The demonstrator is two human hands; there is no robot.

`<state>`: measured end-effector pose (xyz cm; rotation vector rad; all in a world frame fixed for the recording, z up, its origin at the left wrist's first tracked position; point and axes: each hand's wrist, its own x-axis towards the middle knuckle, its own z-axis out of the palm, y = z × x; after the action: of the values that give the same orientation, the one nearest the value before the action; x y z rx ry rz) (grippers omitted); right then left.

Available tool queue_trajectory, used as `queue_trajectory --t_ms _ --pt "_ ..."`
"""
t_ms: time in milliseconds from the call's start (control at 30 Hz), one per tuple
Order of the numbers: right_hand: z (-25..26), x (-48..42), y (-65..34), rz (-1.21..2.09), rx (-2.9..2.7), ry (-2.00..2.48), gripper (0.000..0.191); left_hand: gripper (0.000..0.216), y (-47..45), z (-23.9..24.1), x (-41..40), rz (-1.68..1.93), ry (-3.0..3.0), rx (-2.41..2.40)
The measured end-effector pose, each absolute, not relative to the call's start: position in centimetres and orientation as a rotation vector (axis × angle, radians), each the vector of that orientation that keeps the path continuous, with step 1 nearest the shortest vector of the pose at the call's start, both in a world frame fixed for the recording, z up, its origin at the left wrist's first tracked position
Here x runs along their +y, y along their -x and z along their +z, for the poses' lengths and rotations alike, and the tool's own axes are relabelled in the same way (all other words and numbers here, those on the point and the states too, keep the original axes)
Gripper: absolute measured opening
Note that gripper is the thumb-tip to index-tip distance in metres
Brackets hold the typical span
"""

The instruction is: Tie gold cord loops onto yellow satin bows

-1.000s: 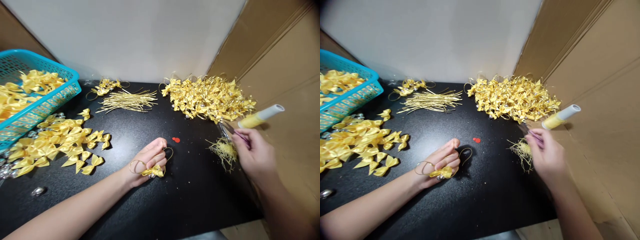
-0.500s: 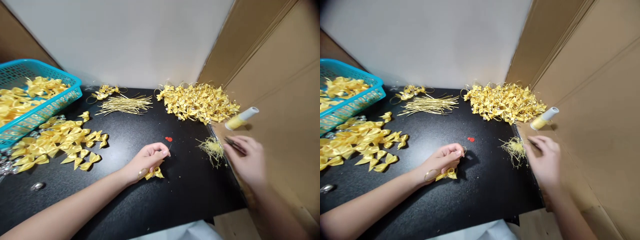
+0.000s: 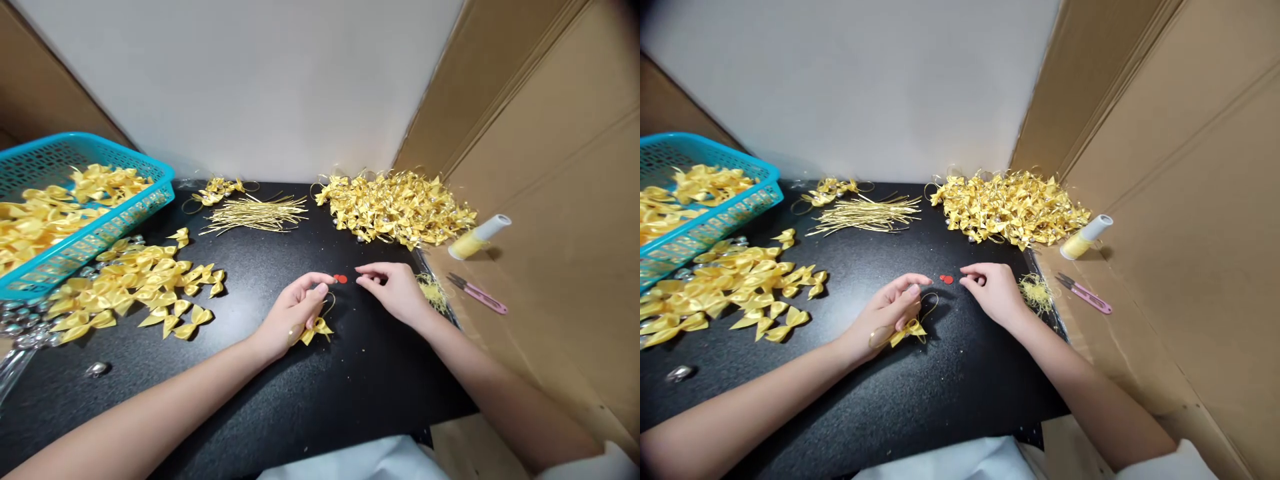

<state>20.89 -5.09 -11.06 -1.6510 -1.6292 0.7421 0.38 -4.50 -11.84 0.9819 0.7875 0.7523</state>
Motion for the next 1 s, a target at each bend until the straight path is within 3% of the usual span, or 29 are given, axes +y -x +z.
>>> queue_trajectory --t_ms 133,333,467,700,1000 --pt "-10.1 -5.4 -20.2 0.387 -1.925 1.602 0.015 0.046 -0.3 -12.2 -4.6 0.787 -1.001 0.813" --pt "-8.9 -6.6 -16.6 0.669 -1.969 1.225 0.005 0.053 -0.1 -12.5 -4.9 0.789 -1.089 0.819" --pt "-9.4 -6.5 -16.3 0.659 -1.976 1.194 0.014 0.052 0.1 -12.3 -4.8 0.785 -1.102 0.828" --pt "-9.9 -6.9 -17.0 0.553 -1.963 1.177 0.016 0.039 0.4 -11.5 -4.7 0.783 -1.174 0.811" --pt "-10.2 -7.3 -17.4 0.312 -1.991 1.187 0.016 0.007 1.4 -10.9 -4.8 0.806 -1.874 0.975"
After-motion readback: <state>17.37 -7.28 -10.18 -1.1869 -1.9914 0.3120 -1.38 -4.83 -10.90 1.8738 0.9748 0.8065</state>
